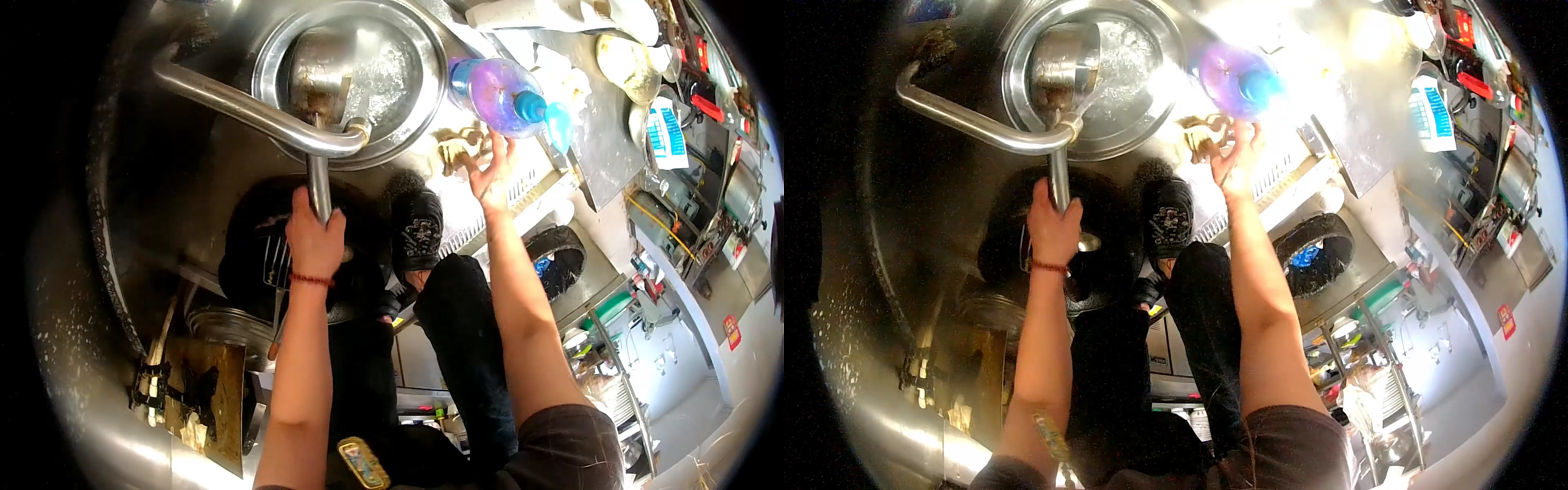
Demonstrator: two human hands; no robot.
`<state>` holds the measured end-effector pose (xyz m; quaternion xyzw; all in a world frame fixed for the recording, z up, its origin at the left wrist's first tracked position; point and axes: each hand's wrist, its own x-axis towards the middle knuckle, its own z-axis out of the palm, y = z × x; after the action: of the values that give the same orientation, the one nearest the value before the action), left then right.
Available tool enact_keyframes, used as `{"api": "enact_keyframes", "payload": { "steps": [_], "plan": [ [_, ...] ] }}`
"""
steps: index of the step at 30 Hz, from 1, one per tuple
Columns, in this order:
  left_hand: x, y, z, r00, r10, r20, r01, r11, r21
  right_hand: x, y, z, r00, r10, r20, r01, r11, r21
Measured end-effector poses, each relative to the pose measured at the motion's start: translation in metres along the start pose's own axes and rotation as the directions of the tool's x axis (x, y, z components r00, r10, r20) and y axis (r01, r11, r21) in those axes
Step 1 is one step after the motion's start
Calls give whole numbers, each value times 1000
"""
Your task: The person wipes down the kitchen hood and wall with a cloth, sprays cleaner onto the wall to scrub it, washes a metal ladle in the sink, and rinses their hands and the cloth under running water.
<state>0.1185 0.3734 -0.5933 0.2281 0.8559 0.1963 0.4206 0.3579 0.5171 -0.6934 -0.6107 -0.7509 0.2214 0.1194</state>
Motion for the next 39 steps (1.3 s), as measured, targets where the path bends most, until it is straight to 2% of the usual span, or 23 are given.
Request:
{"api": "enact_keyframes", "payload": {
  "steps": [1,2,4,5,8,10,11,16,18,21,22,24,25,26,28,29,30,31,33,35,36,37,39],
  "plan": [
    [13,0,6,999,-41,28,41,999,2,-5,-5,0,988,-133,-74,112,964,-242],
    [19,8,10,999,-41,32,42,999,-5,-16,-6,18,995,94,15,-95,982,162],
    [27,28,13,922,-213,323,368,740,-563,-22,7,35,945,-280,171,308,935,-174],
    [24,38,13,905,-225,361,420,613,-670,-13,12,44,950,-203,238,236,965,-118],
    [2,30,10,858,-227,460,501,564,-656,29,6,49,899,149,411,-105,986,-127],
    [-28,40,-2,856,-257,448,504,603,-618,50,-11,14,620,475,625,-632,774,39],
    [-40,38,-9,861,-237,450,494,600,-629,33,33,38,780,370,504,-515,837,183],
    [-100,26,-23,820,-253,513,559,541,-628,-4,3,-26,636,507,582,-772,420,477],
    [-118,21,-22,806,-213,552,562,570,-600,-18,5,-31,684,511,521,-681,192,706],
    [-141,22,-18,778,-214,591,584,594,-553,-22,-3,-55,718,528,454,-609,163,776],
    [-147,19,-15,775,-181,606,573,605,-553,-26,-6,-51,827,435,357,-527,377,761],
    [-157,19,-11,762,-166,626,587,585,-559,-34,13,-47,632,576,519,-741,254,621],
    [-158,18,-7,769,-173,616,564,638,-525,-29,14,-48,646,628,434,-709,284,645],
    [-157,18,-4,776,-181,604,539,687,-487,-26,7,-50,678,649,345,-664,340,666],
    [-158,17,-3,752,-218,622,567,694,-443,-37,12,-25,862,449,234,-329,146,933],
    [-157,12,2,799,-185,572,489,754,-439,-42,20,-17,980,195,48,-194,855,481],
    [-153,9,7,842,-147,520,406,806,-430,-45,29,-10,996,92,-2,-92,992,85],
    [-151,10,8,842,-149,518,407,806,-430,-42,21,8,933,359,19,-315,791,524],
    [-142,15,10,841,-158,518,393,836,-383,-44,39,44,971,215,102,-182,948,-260],
    [-134,18,14,872,-87,482,285,890,-356,-21,45,56,899,382,214,-398,916,38],
    [-132,19,15,891,-21,454,184,930,-318,-3,49,59,696,562,448,-668,278,690],
    [-131,19,17,883,-37,468,214,920,-330,13,15,31,729,585,356,-599,293,746],
    [-134,16,18,883,-58,466,231,918,-322,0,93,44,949,75,306,-217,859,464]
  ]
}}
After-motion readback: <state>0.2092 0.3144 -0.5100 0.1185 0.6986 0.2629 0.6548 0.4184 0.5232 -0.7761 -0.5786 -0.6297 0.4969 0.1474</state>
